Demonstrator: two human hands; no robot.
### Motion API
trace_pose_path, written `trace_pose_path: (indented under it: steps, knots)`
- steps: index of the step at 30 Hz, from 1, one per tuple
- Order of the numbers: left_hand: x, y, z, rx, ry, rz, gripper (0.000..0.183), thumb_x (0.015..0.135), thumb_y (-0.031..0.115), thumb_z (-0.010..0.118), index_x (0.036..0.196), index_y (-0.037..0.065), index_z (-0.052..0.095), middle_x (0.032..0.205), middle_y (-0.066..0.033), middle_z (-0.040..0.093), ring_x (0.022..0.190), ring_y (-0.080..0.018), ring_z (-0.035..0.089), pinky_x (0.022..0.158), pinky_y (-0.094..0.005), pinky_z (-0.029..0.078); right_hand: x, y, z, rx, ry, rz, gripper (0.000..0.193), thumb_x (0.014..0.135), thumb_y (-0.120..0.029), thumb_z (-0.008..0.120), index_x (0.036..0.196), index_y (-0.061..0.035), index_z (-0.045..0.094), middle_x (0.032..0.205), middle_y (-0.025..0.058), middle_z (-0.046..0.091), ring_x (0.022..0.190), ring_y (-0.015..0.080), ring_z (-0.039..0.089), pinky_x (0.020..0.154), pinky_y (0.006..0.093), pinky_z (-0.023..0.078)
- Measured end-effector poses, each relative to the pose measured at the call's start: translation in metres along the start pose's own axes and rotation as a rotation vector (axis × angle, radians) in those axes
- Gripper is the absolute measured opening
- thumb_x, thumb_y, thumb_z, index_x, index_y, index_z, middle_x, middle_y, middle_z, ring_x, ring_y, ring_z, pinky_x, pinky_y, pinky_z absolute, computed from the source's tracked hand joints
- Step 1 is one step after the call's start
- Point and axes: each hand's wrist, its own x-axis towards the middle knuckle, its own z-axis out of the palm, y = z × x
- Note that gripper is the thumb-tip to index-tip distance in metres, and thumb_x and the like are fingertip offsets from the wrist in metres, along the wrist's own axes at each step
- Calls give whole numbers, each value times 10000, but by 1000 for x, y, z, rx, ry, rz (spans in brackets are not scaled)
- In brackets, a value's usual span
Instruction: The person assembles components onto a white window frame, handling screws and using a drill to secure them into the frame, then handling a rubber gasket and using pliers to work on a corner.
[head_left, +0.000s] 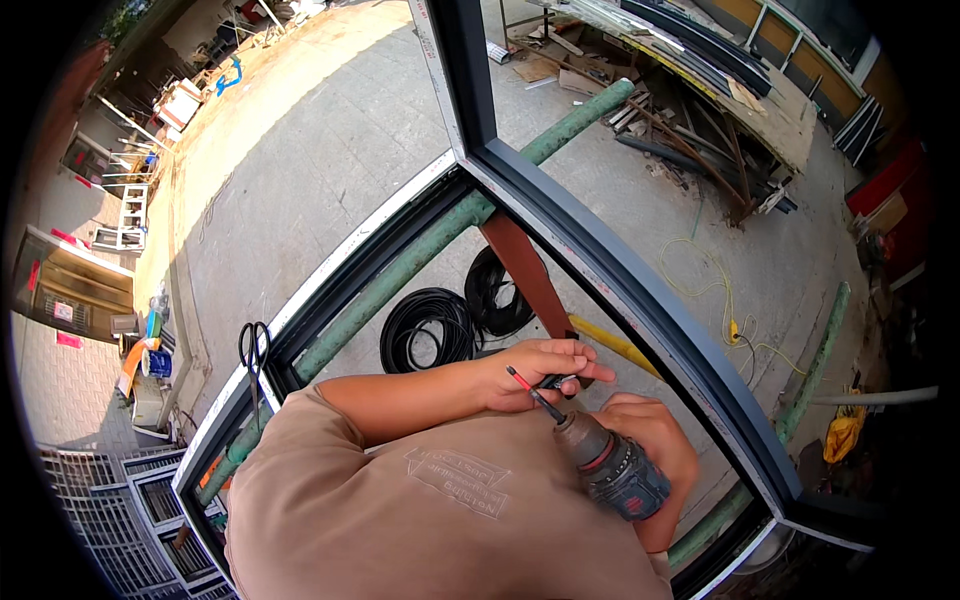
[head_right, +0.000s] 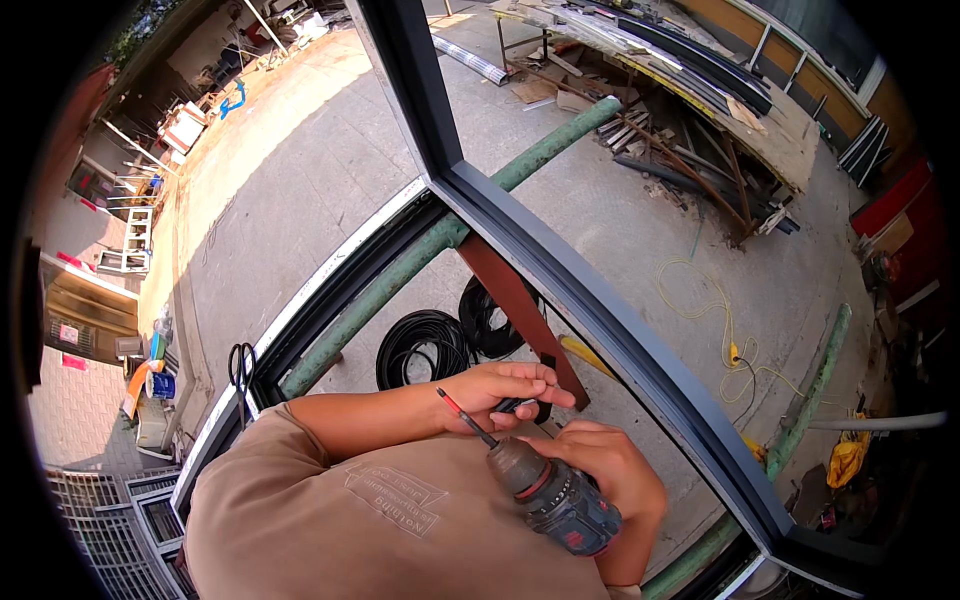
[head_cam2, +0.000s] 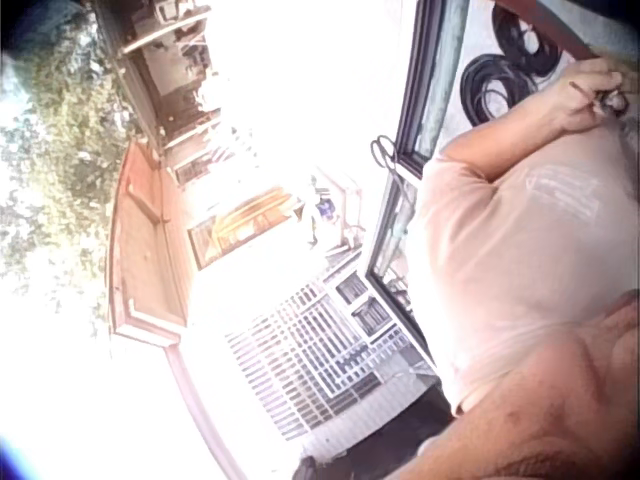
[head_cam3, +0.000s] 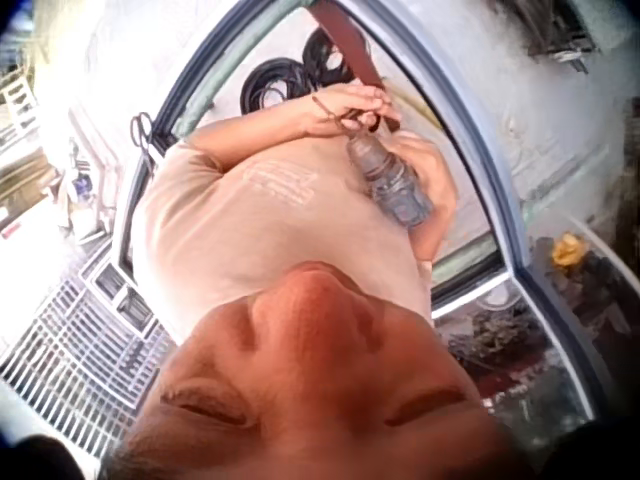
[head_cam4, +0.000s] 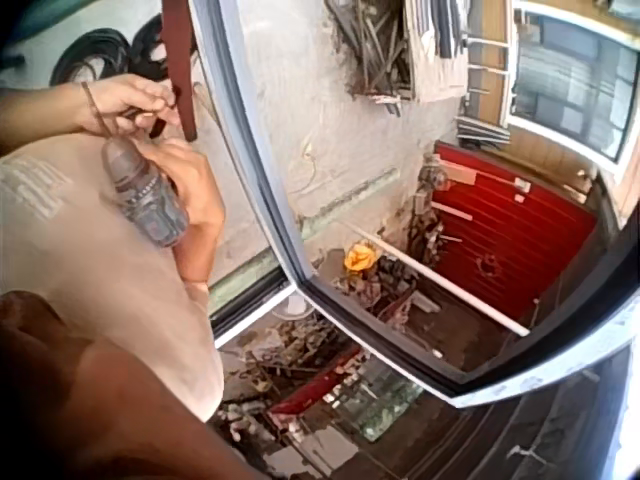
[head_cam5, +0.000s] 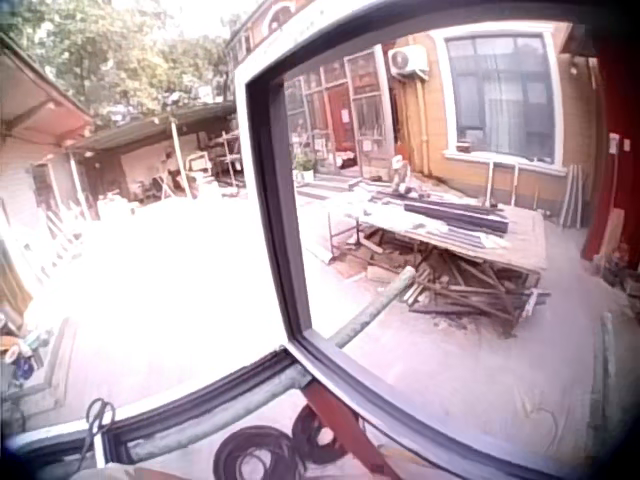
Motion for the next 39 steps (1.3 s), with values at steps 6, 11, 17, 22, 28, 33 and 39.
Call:
trace_pose_path:
  steps: [6, 11, 17, 22, 28, 33, 39]
  knots:
    - [-31, 27, -49, 18, 116, 244, 293, 1115, 283, 682, 1340, 97, 708, 1132, -1, 731, 750, -60, 524, 557, -199, 374, 72, 29, 10, 68, 13, 46, 537, 579, -180, 1040, 978, 23, 743, 843, 100, 713, 802, 266, 693, 732, 363, 554]
    - [-37, 46, -73, -2, 187, 403, 471, 1131, 268, 645, 1566, 107, 564, 1092, 3, 693, 725, -69, 483, 556, -208, 362, 75, 45, 15, 380, 115, 378, 496, 650, -62, 998, 1080, 4, 760, 938, 75, 757, 851, 233, 701, 786, 354, 560]
    - [-40, 39, -85, -134, 319, 649, 170, 1118, 239, 682, 1265, 161, 648, 1145, -31, 717, 710, -45, 491, 538, -191, 352, 77, 61, 20, 224, 112, 345, 510, 756, -136, 969, 1178, -40, 700, 941, 45, 761, 847, 141, 707, 800, 315, 578]
    - [-43, 29, -74, -144, 413, 805, 77, 1081, 185, 732, 1147, 152, 711, 1100, -6, 752, 687, -32, 500, 522, -195, 362, 79, 74, 20, 264, 94, 373, 473, 837, -81, 929, 1236, -44, 677, 1018, 38, 788, 897, 103, 707, 817, 303, 581]
    - [-50, 22, -82, -299, 360, 1000, 155, 1063, 198, 753, 1200, 130, 727, 1063, -7, 758, 693, -50, 508, 527, -190, 370, 89, 98, 27, 347, 127, 373, 454, 912, -48, 886, 1320, -17, 691, 1092, 50, 807, 947, 93, 706, 807, 296, 581]
    - [-48, 33, -89, -364, 419, 1053, 241, 1074, 281, 734, 1244, 113, 701, 1059, 0, 712, 712, -59, 494, 536, -190, 367, 109, 110, 41, 432, 188, 394, 367, 932, -31, 846, 1279, -25, 726, 1126, 31, 813, 897, 48, 677, 756, 250, 549]
    - [-45, 48, -96, -529, 346, 1026, 263, 1095, 381, 684, 1179, 132, 699, 1026, 10, 664, 716, -64, 465, 535, -198, 343, 126, 126, 39, 392, 132, 444, 356, 944, -6, 814, 1285, -26, 715, 1116, 21, 814, 842, 28, 657, 727, 243, 534]
